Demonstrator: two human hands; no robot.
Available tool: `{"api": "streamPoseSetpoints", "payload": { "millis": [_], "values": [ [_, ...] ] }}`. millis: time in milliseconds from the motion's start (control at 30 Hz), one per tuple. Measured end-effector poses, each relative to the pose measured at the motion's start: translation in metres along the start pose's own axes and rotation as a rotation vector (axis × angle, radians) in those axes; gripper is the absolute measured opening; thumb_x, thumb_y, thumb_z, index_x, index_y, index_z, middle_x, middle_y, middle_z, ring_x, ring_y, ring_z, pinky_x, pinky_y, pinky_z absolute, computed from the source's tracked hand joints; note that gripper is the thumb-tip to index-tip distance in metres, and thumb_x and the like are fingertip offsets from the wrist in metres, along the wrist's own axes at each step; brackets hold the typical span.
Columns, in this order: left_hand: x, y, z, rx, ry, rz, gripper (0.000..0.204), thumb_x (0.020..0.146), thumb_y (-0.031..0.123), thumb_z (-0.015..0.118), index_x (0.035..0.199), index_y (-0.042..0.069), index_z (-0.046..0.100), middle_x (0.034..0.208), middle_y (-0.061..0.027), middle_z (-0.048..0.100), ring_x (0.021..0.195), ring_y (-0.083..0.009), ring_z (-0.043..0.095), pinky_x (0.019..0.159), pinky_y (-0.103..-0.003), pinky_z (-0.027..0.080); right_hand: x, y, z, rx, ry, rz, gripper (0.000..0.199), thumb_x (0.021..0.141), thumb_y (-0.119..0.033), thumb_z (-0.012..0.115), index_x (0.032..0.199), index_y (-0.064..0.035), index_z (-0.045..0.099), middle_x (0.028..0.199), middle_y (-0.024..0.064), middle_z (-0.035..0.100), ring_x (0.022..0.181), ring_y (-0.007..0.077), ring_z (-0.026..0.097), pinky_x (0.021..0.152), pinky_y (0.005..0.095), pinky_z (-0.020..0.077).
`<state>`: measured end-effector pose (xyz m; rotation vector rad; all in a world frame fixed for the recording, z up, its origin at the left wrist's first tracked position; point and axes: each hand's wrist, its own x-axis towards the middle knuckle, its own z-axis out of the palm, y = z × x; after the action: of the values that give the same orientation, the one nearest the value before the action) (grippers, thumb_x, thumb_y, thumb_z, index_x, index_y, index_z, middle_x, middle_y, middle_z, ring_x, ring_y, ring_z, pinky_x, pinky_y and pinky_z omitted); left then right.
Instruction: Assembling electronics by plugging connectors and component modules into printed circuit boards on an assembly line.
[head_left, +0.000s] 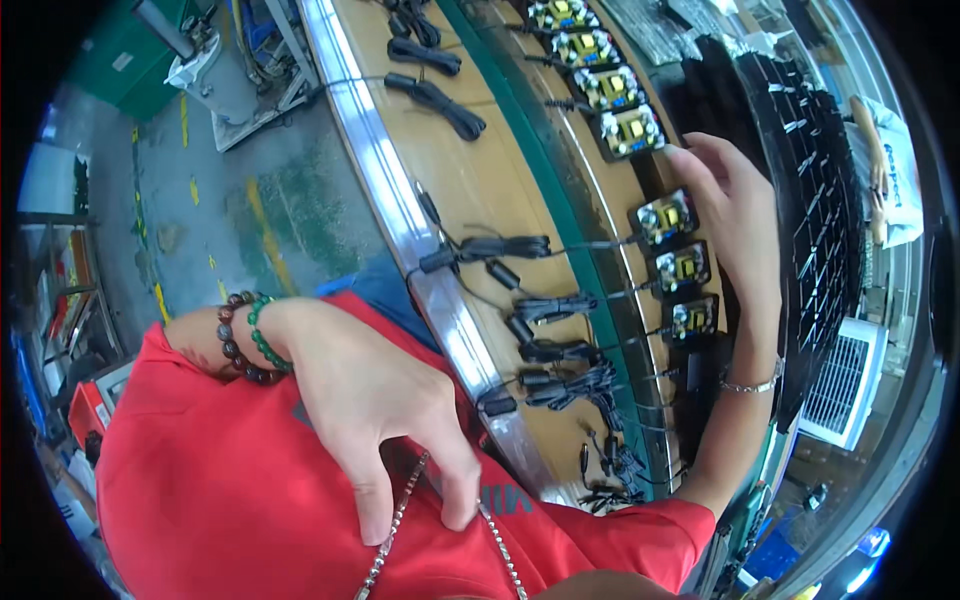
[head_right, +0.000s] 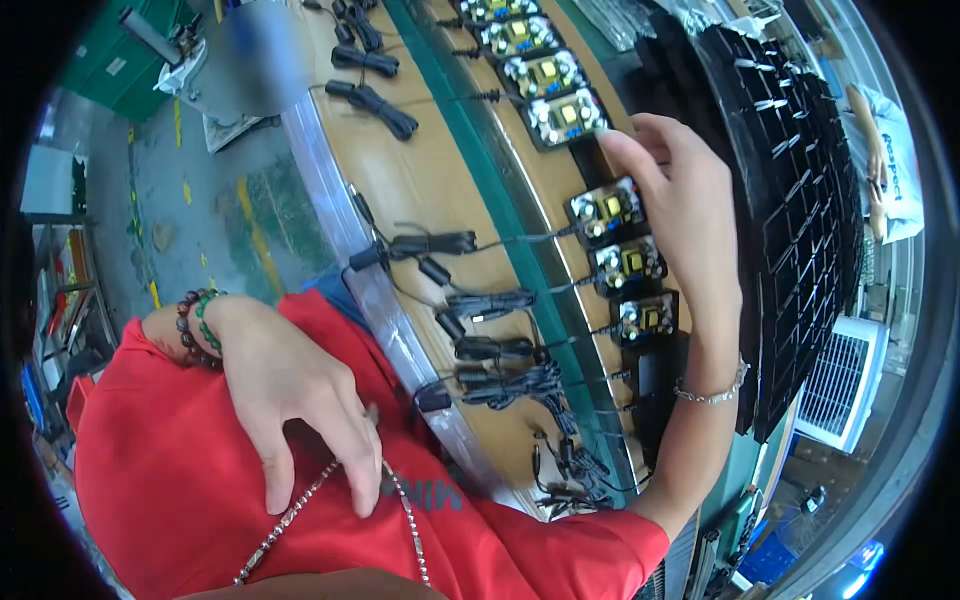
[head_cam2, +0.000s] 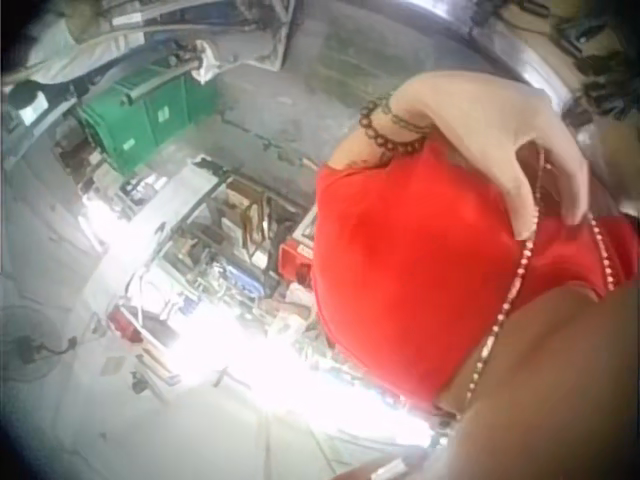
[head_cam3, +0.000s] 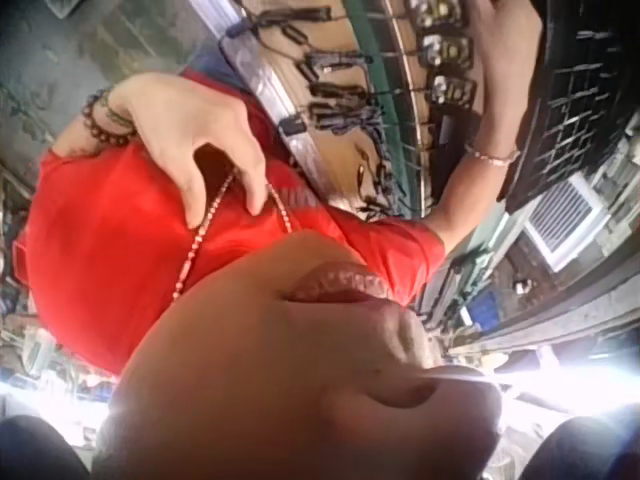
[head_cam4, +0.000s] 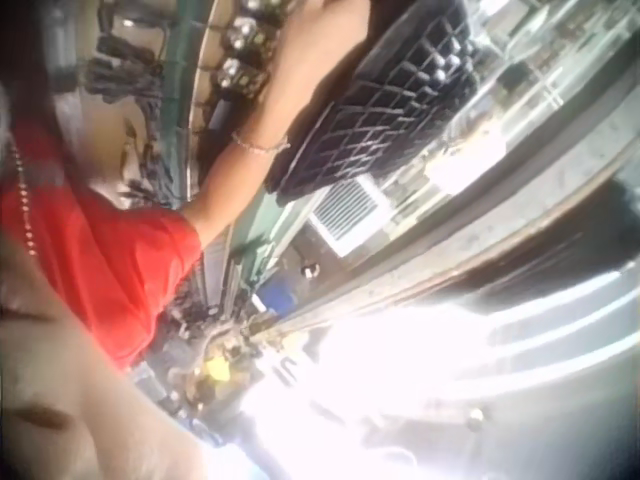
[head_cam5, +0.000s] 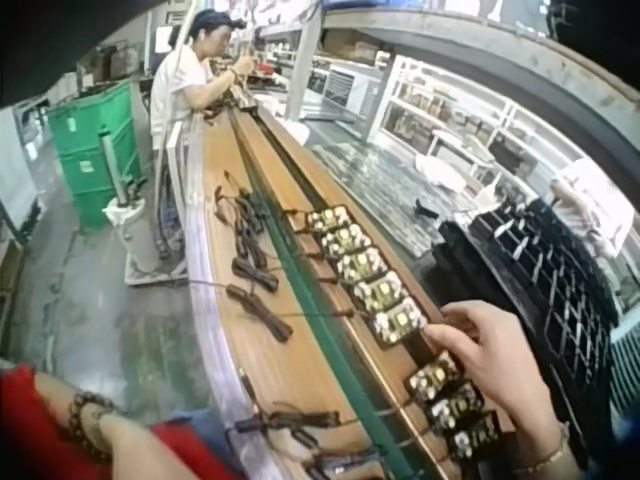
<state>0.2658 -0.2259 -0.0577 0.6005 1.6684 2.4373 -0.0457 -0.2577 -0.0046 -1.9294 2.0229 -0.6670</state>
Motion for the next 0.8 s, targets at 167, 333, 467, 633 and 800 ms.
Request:
{"api": "streamPoseSetpoints", "payload": {
  "millis": [167,333,467,633,800],
  "values": [
    [-0.010,-0.003,-0.015,0.046,-0.056,0.087,0.031,0.089,0.016,0.080,0.112,-0.002,0.070,0.111,-0.0138,0.072,0.105,-0.0282,0.069,0.088,-0.036,0.056,0.030,-0.003,0.022,0.025,-0.165,0.000,0.045,0.094,-0.036,0.074,0.113,0.0044,0.069,0.094,0.0121,0.072,0.081,0.0173,0.068,0.073,0.0295,0.0531],
    [-0.016,0.030,-0.069,0.498,0.854,0.148,0.019,0.095,0.017,0.073,0.101,-0.001,0.069,0.095,-0.0119,0.074,0.089,-0.0232,0.072,0.076,-0.033,0.056,0.042,0.001,0.003,0.012,-0.384,0.117,0.040,0.095,-0.034,0.074,0.111,0.0023,0.066,0.091,0.0049,0.068,0.082,0.0102,0.061,0.074,0.0257,0.0491],
    [0.012,0.020,-0.100,0.889,1.151,0.002,0.018,0.097,0.017,0.069,0.100,-0.001,0.068,0.083,-0.0095,0.070,0.074,-0.0185,0.066,0.067,-0.031,0.052,0.038,-0.001,-0.001,-0.014,-0.453,0.102,0.038,0.094,-0.034,0.075,0.107,0.0004,0.065,0.089,0.0015,0.065,0.081,0.0077,0.057,0.074,0.0243,0.0467],
    [0.028,0.008,-0.119,0.899,1.144,-0.186,0.020,0.099,0.017,0.067,0.102,-0.003,0.067,0.071,-0.0049,0.062,0.057,-0.0123,0.055,0.056,-0.028,0.046,0.036,0.005,0.001,-0.008,-0.403,0.037,0.038,0.093,-0.036,0.076,0.103,-0.0015,0.064,0.085,-0.0004,0.061,0.078,0.0071,0.054,0.069,0.0241,0.0440],
    [0.032,0.016,-0.122,0.171,1.105,-0.215,0.025,0.103,0.022,0.063,0.101,-0.003,0.068,0.064,0.0044,0.047,0.054,-0.0057,0.041,0.050,-0.023,0.036,0.035,0.014,0.004,0.030,-0.380,0.045,0.039,0.092,-0.038,0.076,0.101,-0.0017,0.063,0.081,-0.0008,0.058,0.075,0.0076,0.052,0.067,0.0250,0.0431]
  ]
}}
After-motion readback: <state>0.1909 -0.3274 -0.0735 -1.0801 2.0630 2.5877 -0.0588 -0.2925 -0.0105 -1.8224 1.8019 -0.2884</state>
